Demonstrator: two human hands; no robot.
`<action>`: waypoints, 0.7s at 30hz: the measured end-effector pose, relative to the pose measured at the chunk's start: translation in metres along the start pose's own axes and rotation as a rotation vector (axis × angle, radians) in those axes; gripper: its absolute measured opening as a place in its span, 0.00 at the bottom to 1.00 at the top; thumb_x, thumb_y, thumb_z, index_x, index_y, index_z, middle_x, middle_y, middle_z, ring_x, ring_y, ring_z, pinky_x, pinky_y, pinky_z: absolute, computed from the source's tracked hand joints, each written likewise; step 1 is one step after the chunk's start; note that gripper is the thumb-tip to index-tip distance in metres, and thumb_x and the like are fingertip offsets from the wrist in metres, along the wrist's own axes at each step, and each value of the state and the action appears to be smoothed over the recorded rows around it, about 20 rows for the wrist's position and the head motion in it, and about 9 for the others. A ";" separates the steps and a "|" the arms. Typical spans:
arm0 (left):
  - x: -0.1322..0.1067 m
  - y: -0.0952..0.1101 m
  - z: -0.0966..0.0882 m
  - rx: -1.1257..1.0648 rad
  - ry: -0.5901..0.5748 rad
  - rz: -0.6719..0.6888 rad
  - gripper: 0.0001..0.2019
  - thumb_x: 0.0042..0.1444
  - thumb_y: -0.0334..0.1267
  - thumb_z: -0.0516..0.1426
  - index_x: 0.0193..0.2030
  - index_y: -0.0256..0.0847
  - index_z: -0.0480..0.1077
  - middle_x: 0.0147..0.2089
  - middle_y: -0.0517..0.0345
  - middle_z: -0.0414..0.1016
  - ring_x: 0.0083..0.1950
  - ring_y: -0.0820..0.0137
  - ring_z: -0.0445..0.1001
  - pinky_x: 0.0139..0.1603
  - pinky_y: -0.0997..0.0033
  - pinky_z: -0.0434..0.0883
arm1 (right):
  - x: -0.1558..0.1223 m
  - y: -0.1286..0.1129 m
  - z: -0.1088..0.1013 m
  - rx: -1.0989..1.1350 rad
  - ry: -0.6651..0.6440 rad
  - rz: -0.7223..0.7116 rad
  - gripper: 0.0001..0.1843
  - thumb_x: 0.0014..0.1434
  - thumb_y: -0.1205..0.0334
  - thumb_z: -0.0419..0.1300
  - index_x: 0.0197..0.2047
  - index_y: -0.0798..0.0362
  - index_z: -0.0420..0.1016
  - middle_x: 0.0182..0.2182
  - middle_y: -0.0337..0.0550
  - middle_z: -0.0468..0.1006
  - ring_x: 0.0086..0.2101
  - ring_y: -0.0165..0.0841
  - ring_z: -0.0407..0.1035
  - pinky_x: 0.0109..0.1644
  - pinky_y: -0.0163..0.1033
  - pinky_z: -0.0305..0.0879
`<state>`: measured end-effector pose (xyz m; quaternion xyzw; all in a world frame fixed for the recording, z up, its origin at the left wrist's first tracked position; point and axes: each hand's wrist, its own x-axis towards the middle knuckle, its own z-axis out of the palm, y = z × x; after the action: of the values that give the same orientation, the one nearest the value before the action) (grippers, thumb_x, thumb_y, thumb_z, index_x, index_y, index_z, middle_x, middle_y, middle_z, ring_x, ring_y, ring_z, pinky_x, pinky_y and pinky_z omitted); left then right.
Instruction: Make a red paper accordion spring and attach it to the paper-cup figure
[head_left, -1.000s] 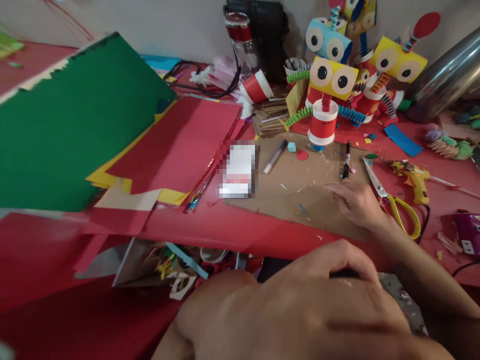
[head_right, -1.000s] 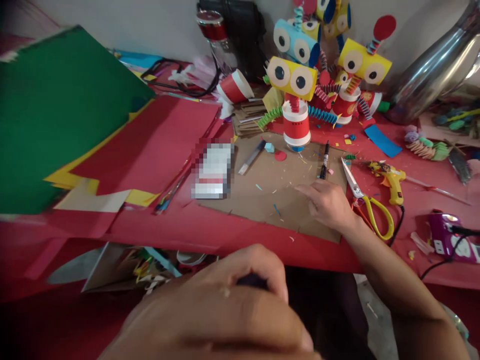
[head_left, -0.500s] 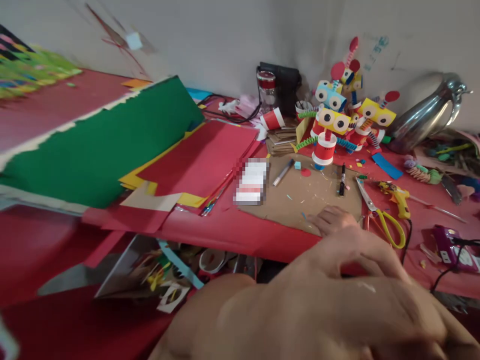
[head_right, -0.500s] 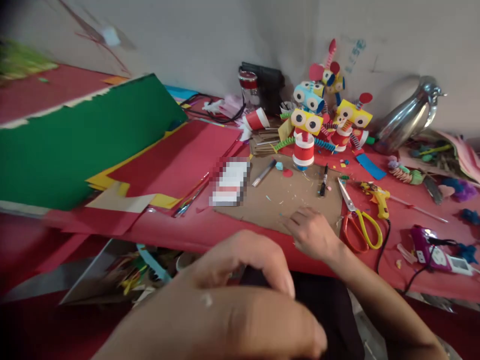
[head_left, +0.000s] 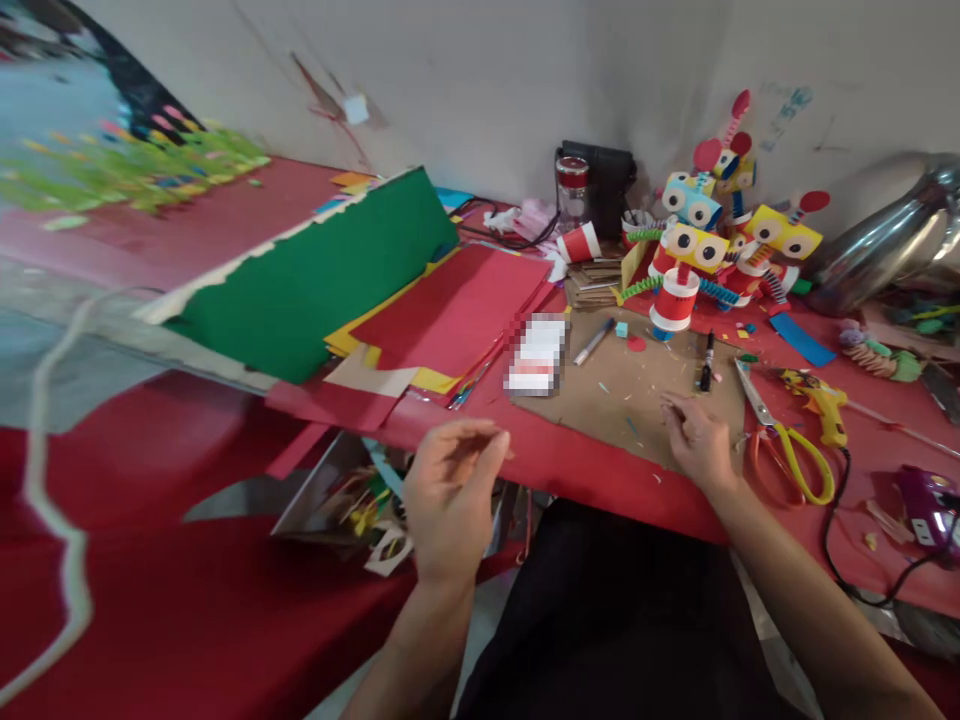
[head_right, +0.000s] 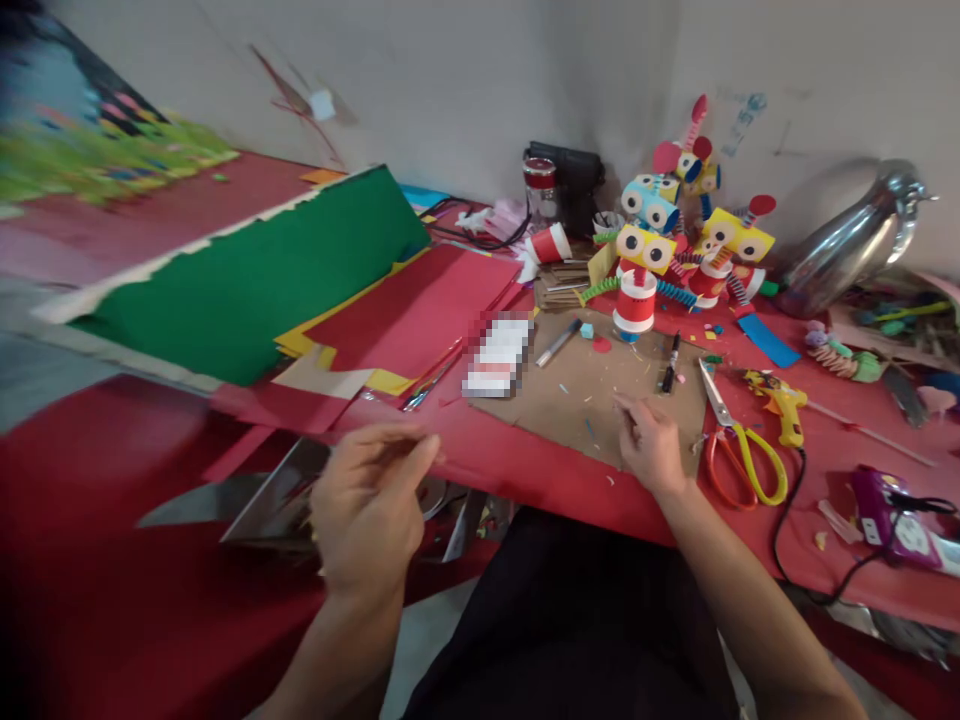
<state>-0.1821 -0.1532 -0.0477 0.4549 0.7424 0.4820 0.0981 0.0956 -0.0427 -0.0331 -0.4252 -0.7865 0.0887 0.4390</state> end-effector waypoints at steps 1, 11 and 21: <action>0.007 0.000 -0.001 0.035 0.028 -0.026 0.11 0.49 0.42 0.59 0.41 0.50 0.75 0.36 0.56 0.78 0.36 0.60 0.77 0.35 0.60 0.74 | 0.000 0.000 0.001 0.013 0.004 0.031 0.09 0.63 0.66 0.54 0.40 0.50 0.76 0.26 0.41 0.78 0.27 0.33 0.73 0.32 0.36 0.70; 0.086 -0.006 -0.014 0.453 0.170 -0.110 0.12 0.52 0.31 0.56 0.41 0.38 0.79 0.48 0.43 0.80 0.55 0.53 0.73 0.59 0.50 0.68 | -0.001 -0.001 0.002 -0.009 -0.116 0.040 0.17 0.67 0.59 0.50 0.28 0.50 0.70 0.20 0.38 0.71 0.22 0.30 0.68 0.28 0.33 0.62; 0.113 -0.011 -0.028 0.629 0.094 -0.352 0.17 0.57 0.36 0.55 0.49 0.35 0.77 0.59 0.43 0.75 0.59 0.48 0.68 0.56 0.46 0.69 | 0.000 -0.002 0.004 -0.069 -0.147 0.011 0.18 0.67 0.56 0.51 0.26 0.51 0.71 0.18 0.37 0.67 0.20 0.29 0.62 0.26 0.34 0.56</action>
<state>-0.2684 -0.0854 -0.0087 0.3053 0.9250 0.2261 0.0006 0.0912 -0.0430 -0.0351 -0.4368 -0.8167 0.0951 0.3649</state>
